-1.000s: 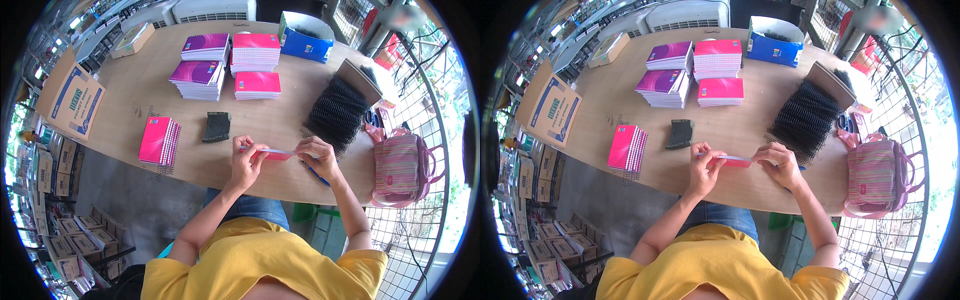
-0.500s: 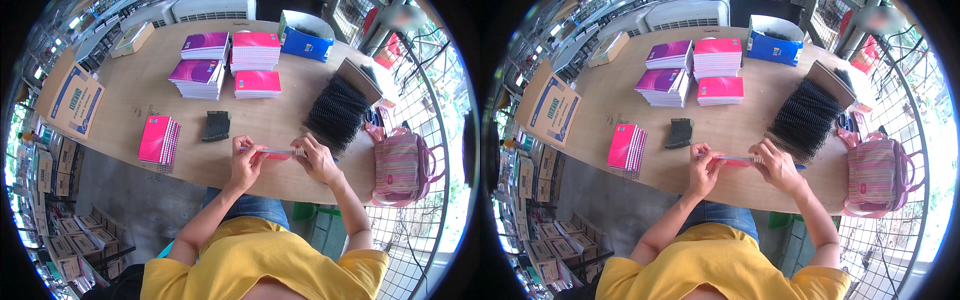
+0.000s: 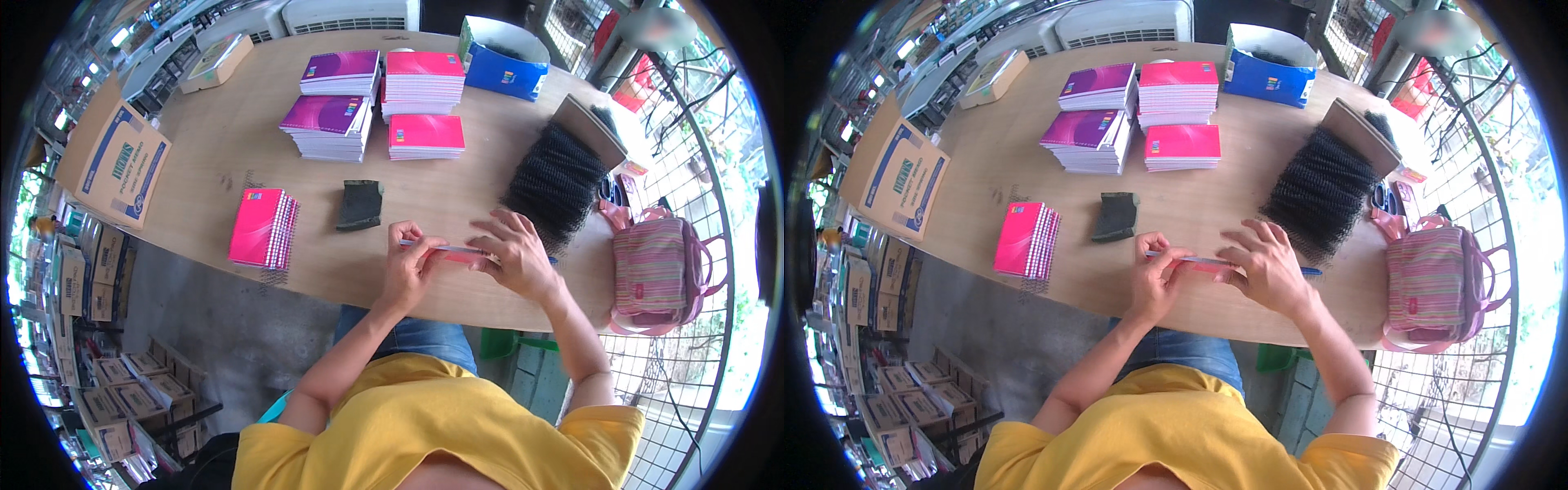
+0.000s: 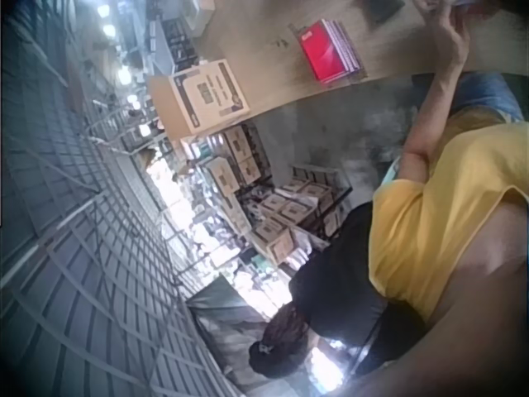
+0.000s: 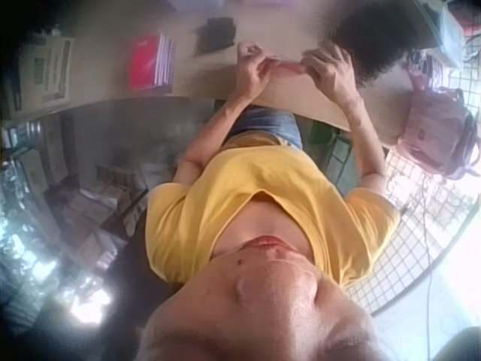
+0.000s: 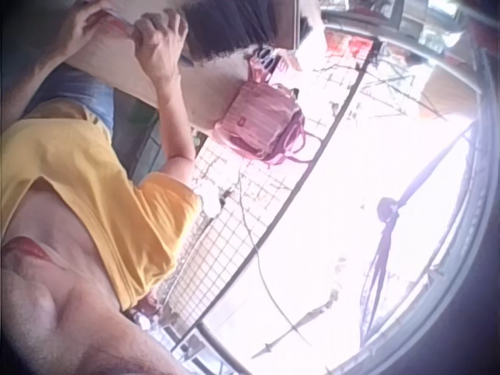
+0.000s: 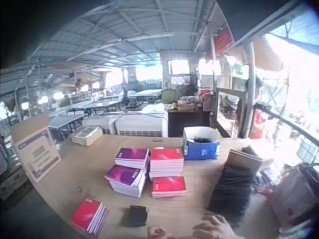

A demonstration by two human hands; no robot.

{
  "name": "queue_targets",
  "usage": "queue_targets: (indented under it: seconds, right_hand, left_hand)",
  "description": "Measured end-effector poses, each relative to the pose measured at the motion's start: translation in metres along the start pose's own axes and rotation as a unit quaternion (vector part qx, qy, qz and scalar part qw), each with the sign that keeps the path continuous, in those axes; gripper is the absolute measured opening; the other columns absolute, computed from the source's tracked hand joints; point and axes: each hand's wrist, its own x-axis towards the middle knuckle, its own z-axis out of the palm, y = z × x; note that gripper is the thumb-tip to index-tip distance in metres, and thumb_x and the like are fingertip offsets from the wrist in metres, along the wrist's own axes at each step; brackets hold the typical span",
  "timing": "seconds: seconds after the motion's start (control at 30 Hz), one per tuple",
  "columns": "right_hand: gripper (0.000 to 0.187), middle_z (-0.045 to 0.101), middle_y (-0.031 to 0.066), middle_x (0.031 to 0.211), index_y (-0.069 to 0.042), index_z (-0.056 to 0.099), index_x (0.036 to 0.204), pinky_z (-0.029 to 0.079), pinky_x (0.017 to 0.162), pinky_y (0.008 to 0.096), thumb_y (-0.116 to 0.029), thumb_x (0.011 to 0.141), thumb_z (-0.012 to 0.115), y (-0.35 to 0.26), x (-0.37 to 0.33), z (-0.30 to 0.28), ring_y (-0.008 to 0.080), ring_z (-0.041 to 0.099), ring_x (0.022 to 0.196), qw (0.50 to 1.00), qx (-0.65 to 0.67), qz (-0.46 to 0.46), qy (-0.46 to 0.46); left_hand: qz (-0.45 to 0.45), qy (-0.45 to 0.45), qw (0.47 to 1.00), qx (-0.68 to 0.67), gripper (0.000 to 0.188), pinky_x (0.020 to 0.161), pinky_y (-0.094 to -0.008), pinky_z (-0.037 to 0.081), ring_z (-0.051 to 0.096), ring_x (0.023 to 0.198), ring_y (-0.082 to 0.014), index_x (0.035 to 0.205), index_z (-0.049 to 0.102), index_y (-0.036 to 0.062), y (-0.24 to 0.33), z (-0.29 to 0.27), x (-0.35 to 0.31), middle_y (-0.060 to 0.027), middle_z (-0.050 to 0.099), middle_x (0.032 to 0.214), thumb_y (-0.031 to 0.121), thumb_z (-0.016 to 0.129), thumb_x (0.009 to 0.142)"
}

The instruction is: The person binds notebooks by manually inserting a plastic spiral through pre-punched holes in the notebook covers and pages, then using a pair of pliers to trim and secure the ends of the spiral.

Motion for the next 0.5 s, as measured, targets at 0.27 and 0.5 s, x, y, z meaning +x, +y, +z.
queue_targets:
  seconds: [0.27,0.5]
  right_hand:
    - [0.059,0.060,0.0162,0.110,-0.003,0.053,0.117,0.052,0.086,0.0456,-0.022,0.072,0.086,0.003,0.055,-0.010,0.0364,0.062,0.103,0.966,0.169,0.064,-0.183]
    - [0.030,0.066,0.0088,0.083,-0.003,0.064,0.098,0.053,0.068,0.0416,-0.007,0.074,0.081,-0.005,0.019,0.020,0.0313,0.066,0.077,0.987,0.159,0.023,0.027]
  left_hand:
    - [0.002,0.026,0.998,0.050,0.019,0.081,-0.0366,0.045,0.049,0.091,-0.0239,0.099,0.073,0.0107,-0.009,-0.027,-0.002,-0.0075,0.049,0.095,0.013,0.081,0.082]
    - [0.022,0.048,0.997,0.059,0.027,0.080,-0.0390,0.047,0.049,0.095,-0.0273,0.098,0.071,0.0099,-0.012,-0.022,-0.005,-0.0110,0.047,0.097,0.022,0.086,0.078]
